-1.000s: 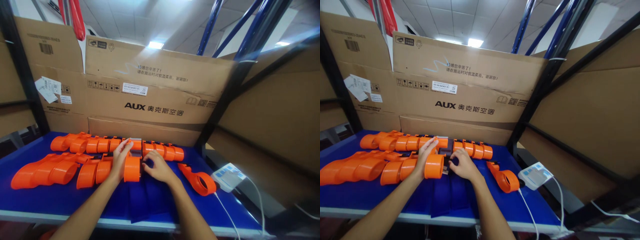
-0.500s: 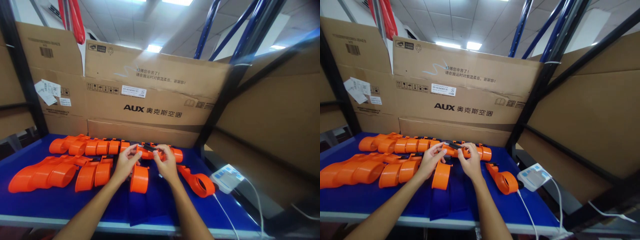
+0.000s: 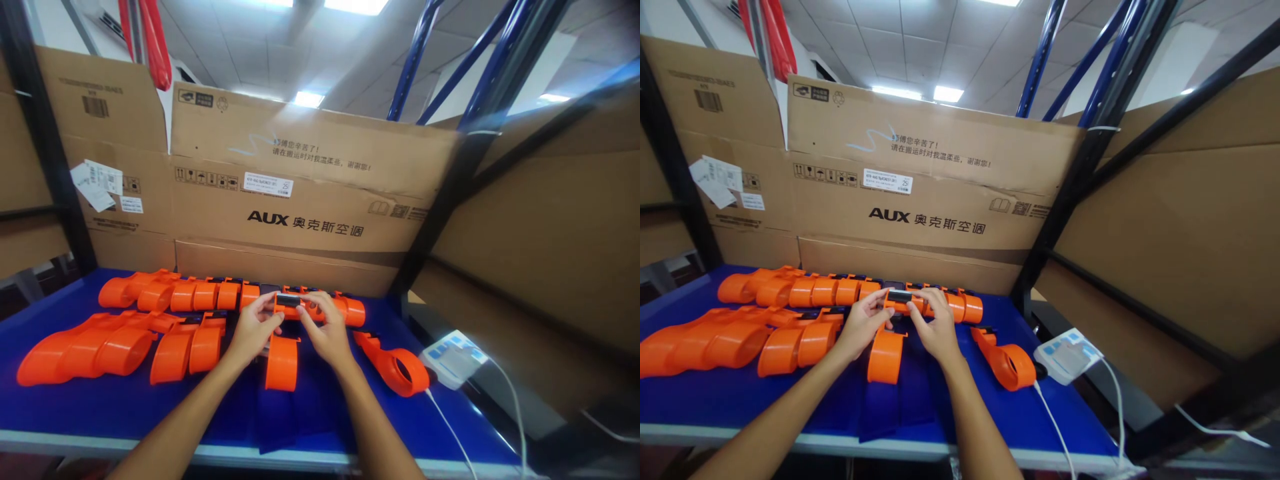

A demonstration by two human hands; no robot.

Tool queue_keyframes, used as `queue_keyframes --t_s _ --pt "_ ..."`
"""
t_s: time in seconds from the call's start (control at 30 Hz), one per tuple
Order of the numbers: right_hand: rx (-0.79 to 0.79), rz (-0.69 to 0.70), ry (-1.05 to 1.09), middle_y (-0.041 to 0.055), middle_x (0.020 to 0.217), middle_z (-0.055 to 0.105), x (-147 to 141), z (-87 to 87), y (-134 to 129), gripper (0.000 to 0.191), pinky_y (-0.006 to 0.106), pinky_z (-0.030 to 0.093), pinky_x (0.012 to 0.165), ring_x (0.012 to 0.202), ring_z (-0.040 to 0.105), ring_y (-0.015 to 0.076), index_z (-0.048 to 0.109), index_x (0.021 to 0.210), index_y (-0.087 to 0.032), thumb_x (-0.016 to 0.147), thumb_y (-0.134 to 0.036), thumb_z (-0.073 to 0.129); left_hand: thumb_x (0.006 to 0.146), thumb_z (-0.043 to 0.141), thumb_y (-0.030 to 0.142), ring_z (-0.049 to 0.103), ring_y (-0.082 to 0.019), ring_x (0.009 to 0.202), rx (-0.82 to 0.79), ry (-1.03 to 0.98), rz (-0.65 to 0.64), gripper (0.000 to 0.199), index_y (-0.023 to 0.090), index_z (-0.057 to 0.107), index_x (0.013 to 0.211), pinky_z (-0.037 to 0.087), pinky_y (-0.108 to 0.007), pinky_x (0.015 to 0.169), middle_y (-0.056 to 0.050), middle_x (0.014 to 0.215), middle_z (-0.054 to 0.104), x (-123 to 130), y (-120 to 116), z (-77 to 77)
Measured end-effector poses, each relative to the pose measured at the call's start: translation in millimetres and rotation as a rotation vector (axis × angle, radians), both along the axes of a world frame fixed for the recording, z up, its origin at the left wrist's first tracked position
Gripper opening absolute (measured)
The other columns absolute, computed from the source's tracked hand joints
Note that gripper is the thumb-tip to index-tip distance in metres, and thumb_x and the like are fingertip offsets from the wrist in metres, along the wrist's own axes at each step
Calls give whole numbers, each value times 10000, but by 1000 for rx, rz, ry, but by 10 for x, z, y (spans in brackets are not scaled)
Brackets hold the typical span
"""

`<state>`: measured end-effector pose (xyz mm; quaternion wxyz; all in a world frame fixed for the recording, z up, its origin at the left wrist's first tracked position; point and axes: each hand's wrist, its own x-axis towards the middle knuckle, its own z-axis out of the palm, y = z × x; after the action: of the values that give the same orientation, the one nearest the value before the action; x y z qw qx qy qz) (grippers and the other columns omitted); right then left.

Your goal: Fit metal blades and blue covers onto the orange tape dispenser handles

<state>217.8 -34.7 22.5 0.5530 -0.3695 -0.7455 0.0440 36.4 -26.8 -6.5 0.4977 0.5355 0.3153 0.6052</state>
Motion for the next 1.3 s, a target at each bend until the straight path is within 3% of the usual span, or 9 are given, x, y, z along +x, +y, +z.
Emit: queue_keyframes --t_s 0.23,0.33,0.47,0.57,0.7,0.9,1.07,1.2,1.3 --pt "-68 83 -49 83 1155 678 15 1 2 332 398 501 928 1050 635 239 667 1258 -268 931 -319 639 735 732 257 604 -103 538 -21 -38 35 535 171 612 1249 511 -259 548 -58 962 705 -15 51 -18" --pt "-148 63 -72 72 1098 705 61 -16 15 398 383 512 893 972 656 220 598 1353 -257 960 -317 580 716 749 280 596 -101 522 -59 -96 76 542 171 610 1228 499 -258 542 -42 933 699 -38 73 -14" --pt "-292 46 -261 46 896 726 103 -71 -5 217 322 508 724 773 644 199 703 1099 -215 911 -281 617 692 770 286 577 -88 503 -99 -142 143 516 163 629 1173 464 -240 523 -23 902 672 -74 78 26" --pt "-346 104 -482 30 863 724 86 -91 -52 141 306 487 729 794 645 206 732 946 -231 807 -233 710 678 776 286 554 -76 487 -117 -167 162 534 167 631 1179 444 -233 515 -9 887 655 -88 61 64" --pt "-360 110 -617 23 844 723 34 -90 -93 143 297 455 733 803 641 211 753 876 -243 740 -200 744 668 778 282 545 -71 484 -126 -167 148 542 165 634 1177 429 -234 514 -6 887 649 -85 38 88" --pt "-359 177 -640 20 833 728 44 -113 -92 139 299 446 797 816 633 195 766 755 -231 792 -151 659 658 781 293 550 -74 491 -129 -168 151 562 161 634 1184 430 -234 514 -18 906 663 -86 42 78" --pt "-363 191 -686 27 907 728 86 -114 -104 174 319 450 852 892 633 212 777 868 -237 753 -141 689 659 778 295 546 -73 487 -124 -162 151 558 156 635 1180 432 -234 514 -20 903 669 -89 38 88" --pt "-334 166 -695 34 874 711 67 -128 -84 144 306 456 816 859 627 205 751 860 -225 785 -136 667 662 770 281 547 -80 486 -109 -153 130 537 165 640 1170 434 -236 506 -10 868 670 -81 34 89" --pt "-293 74 -665 39 792 692 2 -167 -50 141 279 445 733 770 620 187 690 769 -202 820 -99 608 662 767 272 548 -88 487 -93 -147 136 536 175 639 1173 433 -235 497 3 830 667 -76 44 74"
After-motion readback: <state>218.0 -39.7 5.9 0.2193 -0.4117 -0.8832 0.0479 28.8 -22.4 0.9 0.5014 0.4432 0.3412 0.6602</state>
